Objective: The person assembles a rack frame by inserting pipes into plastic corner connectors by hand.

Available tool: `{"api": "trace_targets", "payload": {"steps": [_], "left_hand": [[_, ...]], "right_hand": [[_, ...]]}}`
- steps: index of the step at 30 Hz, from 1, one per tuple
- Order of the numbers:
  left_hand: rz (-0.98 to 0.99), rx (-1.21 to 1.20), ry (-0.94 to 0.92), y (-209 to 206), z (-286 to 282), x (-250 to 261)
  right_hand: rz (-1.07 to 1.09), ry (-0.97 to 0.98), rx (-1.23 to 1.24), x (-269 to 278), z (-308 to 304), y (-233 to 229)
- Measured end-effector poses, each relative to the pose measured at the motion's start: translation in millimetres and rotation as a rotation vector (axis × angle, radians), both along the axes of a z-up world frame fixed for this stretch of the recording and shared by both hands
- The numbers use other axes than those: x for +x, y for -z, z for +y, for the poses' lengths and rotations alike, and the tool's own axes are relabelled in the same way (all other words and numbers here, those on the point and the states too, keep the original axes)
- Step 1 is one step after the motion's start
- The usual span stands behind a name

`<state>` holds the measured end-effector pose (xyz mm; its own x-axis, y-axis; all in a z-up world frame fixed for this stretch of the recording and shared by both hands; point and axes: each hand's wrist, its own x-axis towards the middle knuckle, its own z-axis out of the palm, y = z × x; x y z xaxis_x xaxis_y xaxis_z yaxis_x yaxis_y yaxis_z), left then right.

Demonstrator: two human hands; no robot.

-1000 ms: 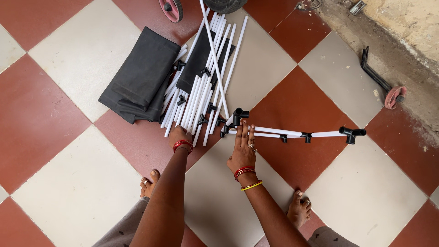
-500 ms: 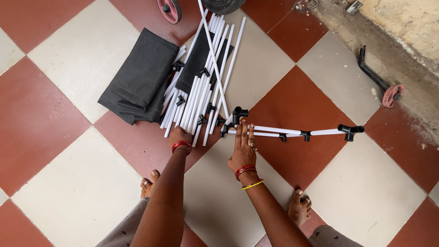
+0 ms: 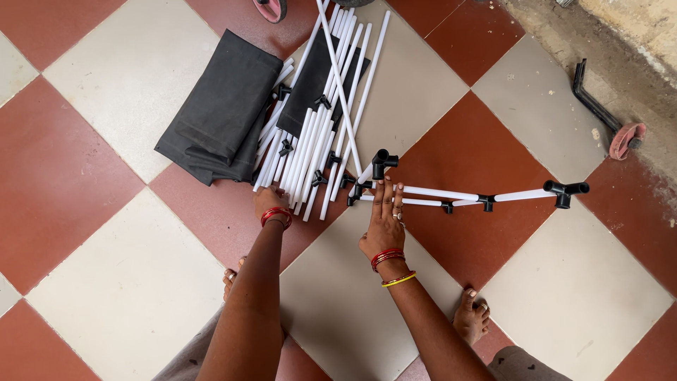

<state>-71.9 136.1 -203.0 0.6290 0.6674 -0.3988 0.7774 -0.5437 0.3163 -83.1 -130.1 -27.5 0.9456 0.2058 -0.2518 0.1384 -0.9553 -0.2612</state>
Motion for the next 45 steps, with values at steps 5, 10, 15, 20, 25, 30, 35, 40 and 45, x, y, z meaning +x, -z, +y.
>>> {"api": "trace_targets", "payload": {"steps": [5, 10, 15, 20, 25, 30, 35, 40, 45], "left_hand": [[0.003, -0.192, -0.141, 27.3, 5.7, -5.5], [-0.16, -0.121, -0.179, 53.1, 10.1, -19.6], [-0.225, -0.199, -0.305, 35.0, 6.1, -34.7], [-0.208, -0.333, -0.339, 1.6, -4.5, -44.2], [-0.286, -0.301, -0.267, -50.3, -28.6, -18.3], [-0.522, -0.532, -0.385, -140.0, -58.4, 32.1], [-0.799, -0.974, -0.305, -214.3, -93.1, 82.1], [-0.684, -0.952, -0.072, -242.8, -131.9, 109.2], [-0.396, -0.594, 0.114, -268.9, -163.4, 114.8]], "right_hand": [[0.088, 0.017, 0.004, 0.7, 0.5, -9.5], [0.08, -0.022, -0.011, -0.7, -3.8, -16.2], [0.158, -0.026, 0.031, -8.7, -10.5, -22.0], [0.182, -0.072, 0.031, -9.3, -16.9, -29.1], [0.245, -0.07, 0.002, -6.3, -22.3, -37.0], [0.267, -0.089, 0.002, -5.0, -22.5, -37.0], [0.249, -0.112, 0.009, -8.6, -25.5, -30.5], [0.214, -0.114, 0.038, -7.5, -27.5, -19.5], [0.22, -0.136, 0.046, -4.0, -29.6, -16.0]]}}
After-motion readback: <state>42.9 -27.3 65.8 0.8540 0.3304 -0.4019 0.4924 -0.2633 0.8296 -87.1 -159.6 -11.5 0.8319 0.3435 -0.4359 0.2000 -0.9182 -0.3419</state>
